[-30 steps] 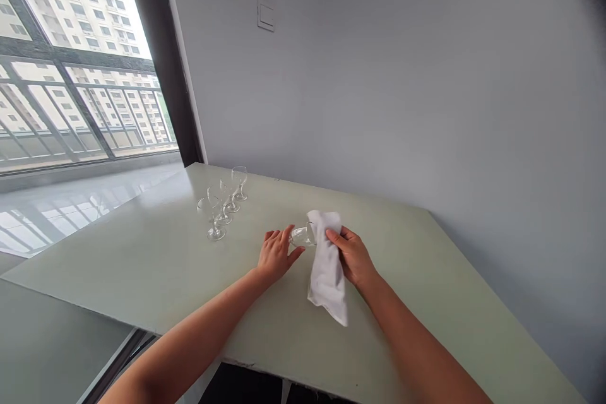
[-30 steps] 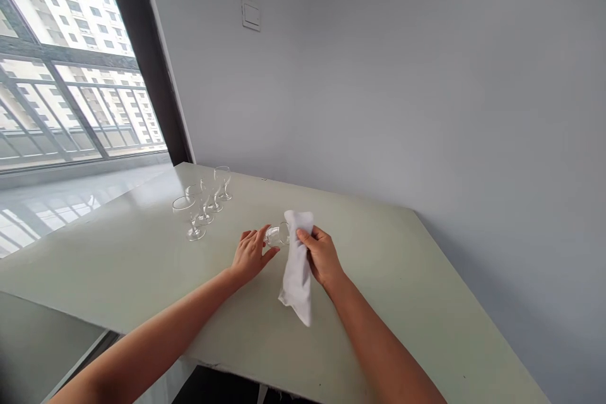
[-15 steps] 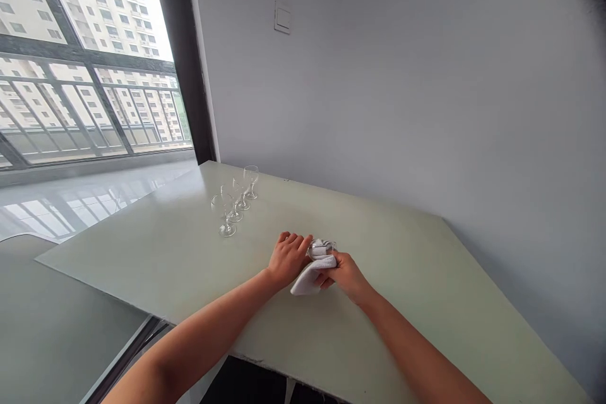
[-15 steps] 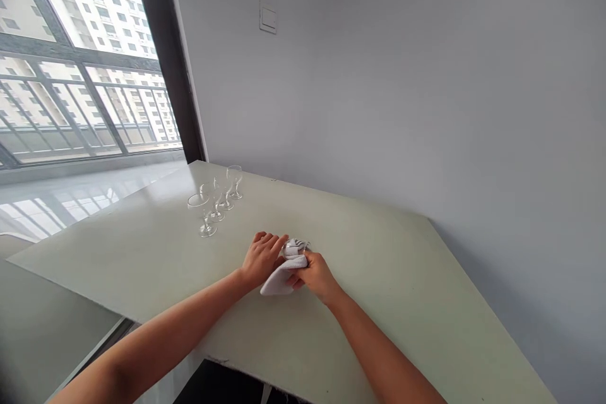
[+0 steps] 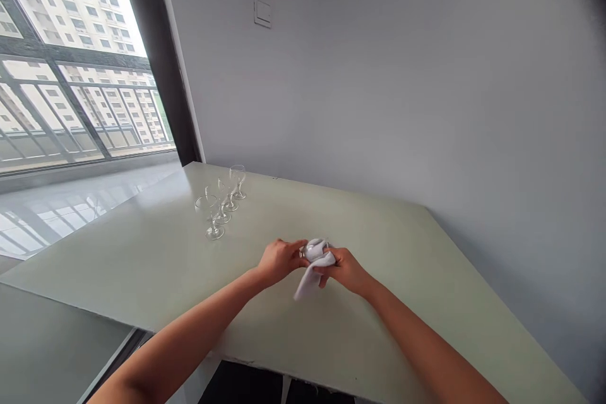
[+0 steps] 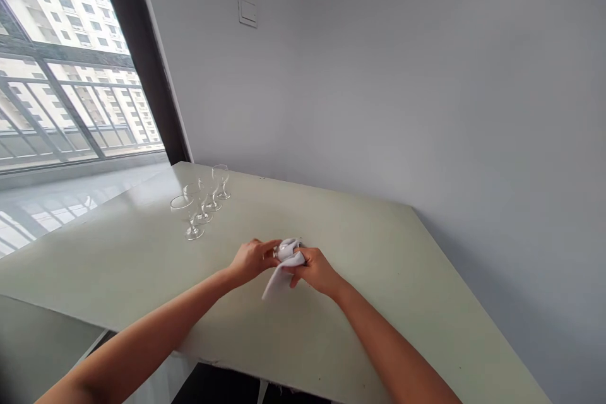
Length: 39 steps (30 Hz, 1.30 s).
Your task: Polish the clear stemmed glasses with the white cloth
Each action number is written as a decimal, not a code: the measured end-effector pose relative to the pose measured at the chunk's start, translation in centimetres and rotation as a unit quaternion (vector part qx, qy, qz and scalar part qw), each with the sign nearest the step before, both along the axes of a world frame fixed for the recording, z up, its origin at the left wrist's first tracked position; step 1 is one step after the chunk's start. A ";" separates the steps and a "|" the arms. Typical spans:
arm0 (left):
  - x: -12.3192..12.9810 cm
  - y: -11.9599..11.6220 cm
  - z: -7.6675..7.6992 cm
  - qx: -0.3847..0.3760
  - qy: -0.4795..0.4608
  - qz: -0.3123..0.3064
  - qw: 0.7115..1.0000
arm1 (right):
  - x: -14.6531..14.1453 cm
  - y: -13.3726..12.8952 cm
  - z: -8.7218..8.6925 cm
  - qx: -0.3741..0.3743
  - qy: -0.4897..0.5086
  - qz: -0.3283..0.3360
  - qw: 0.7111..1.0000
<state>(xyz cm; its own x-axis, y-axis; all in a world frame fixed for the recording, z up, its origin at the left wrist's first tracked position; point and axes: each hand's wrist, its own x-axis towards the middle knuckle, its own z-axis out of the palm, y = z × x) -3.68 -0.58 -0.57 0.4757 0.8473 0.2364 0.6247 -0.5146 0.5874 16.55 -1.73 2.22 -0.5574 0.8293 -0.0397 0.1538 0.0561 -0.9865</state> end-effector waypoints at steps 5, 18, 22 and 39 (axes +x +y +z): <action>0.0 -0.1 1.4 -0.212 -0.036 -0.164 0.963 | 1.7 -0.3 1.1 -0.006 -0.033 0.071 0.997; -1.3 0.1 4.1 -0.311 -0.035 -0.211 0.926 | 2.2 -3.1 2.9 -0.039 0.015 0.102 0.994; -0.8 -0.7 4.0 -0.165 -0.006 -0.136 0.977 | 1.7 -2.8 2.5 -0.072 0.045 -0.005 0.996; -2.3 -1.2 4.4 -0.336 -0.029 -0.205 0.919 | 1.8 -2.6 1.8 0.302 -0.199 0.160 0.919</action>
<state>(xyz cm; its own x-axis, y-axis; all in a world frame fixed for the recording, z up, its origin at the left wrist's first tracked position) -5.97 -1.83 3.84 0.7905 0.5637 -0.2394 0.4164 -0.2081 0.8850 18.31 -4.35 4.06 -0.8177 0.5629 0.1203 0.3753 0.6798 -0.6301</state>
